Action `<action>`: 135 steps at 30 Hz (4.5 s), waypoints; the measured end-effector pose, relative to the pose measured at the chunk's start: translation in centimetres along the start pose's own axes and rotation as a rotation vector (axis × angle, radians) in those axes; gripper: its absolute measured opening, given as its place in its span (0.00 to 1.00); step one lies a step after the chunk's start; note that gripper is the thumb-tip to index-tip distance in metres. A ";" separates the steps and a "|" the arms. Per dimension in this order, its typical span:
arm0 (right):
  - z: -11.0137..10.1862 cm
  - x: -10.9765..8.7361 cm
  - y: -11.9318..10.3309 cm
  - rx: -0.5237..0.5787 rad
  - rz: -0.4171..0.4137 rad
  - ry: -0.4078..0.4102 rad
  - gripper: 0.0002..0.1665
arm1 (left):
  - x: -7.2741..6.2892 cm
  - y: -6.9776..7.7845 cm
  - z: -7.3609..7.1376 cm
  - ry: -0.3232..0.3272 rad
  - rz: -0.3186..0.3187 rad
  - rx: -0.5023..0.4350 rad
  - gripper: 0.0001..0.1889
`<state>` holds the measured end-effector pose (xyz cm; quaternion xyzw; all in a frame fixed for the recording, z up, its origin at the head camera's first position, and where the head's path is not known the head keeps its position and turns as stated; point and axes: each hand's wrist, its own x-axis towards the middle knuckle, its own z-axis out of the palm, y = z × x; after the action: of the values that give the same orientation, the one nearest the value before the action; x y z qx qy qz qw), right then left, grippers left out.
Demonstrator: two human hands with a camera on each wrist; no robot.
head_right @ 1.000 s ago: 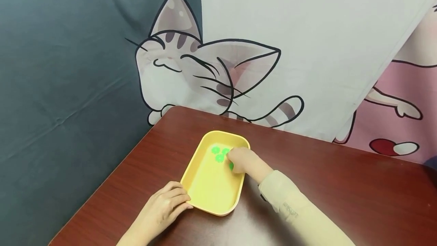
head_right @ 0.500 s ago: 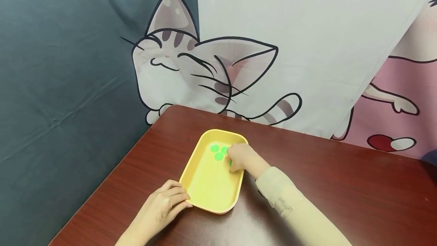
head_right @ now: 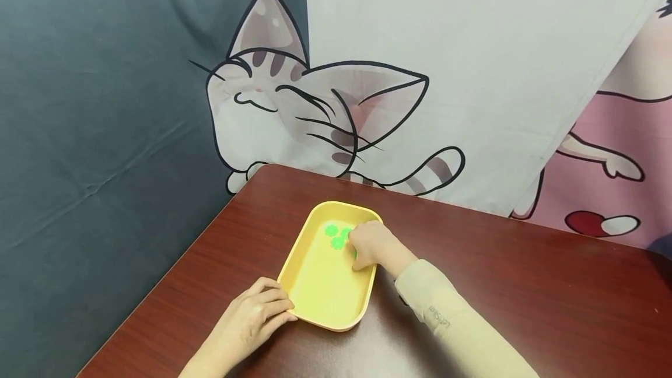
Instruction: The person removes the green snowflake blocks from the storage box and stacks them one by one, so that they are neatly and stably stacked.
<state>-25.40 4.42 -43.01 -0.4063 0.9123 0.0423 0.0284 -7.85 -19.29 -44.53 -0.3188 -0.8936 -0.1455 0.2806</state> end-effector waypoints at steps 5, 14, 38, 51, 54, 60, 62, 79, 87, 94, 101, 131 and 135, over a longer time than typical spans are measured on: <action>0.3 -0.2 0.5 0.080 -0.001 0.069 0.17 | 0.1 0.0 0.0 -0.010 0.000 0.003 0.05; 0.3 -0.8 1.2 0.287 -0.081 0.146 0.15 | 0.3 0.0 0.1 -0.001 0.003 -0.012 0.06; -2.5 -9.9 0.7 0.355 -0.255 0.720 0.17 | -0.2 0.0 0.1 0.018 0.001 -0.044 0.05; 1.5 -16.3 2.1 0.296 -0.151 0.665 0.19 | -2.0 -0.9 -1.3 0.048 -0.027 -0.038 0.07; 2.8 -16.4 2.0 0.258 -0.111 0.653 0.16 | -2.5 -1.2 -1.6 0.068 -0.024 -0.057 0.08; 4.5 -16.2 2.2 0.136 -0.076 0.635 0.15 | -2.8 -1.2 -2.1 0.066 -0.019 -0.059 0.07; 4.7 -16.0 2.5 0.123 -0.058 0.623 0.15 | -2.7 -1.2 -2.2 0.060 -0.025 -0.050 0.07; 5.6 -15.7 3.0 0.178 0.103 0.509 0.14 | -2.3 -1.0 -2.7 -0.004 -0.061 0.001 0.07; 5.4 -15.5 2.8 0.185 0.114 0.481 0.13 | -2.3 -0.9 -2.7 -0.009 -0.074 -0.004 0.06; 5.5 -15.5 2.5 0.193 0.084 0.499 0.13 | -2.3 -0.9 -2.7 -0.012 -0.080 -0.014 0.07; 5.5 -15.5 2.4 0.177 0.077 0.500 0.14 | -2.4 -1.0 -2.7 -0.003 -0.072 -0.012 0.06; -4.3 -3.5 -1.9 0.175 -0.136 0.517 0.15 | -2.1 -0.7 -3.3 -0.090 -0.149 0.016 0.06; -4.6 -1.5 -2.4 0.167 -0.150 0.453 0.15 | -2.0 -0.6 -3.4 -0.110 -0.146 0.022 0.06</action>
<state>-22.68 3.50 -38.42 -0.4683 0.8630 -0.1274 -0.1402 -5.59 -22.16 -43.07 -0.2572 -0.9301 -0.1379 0.2232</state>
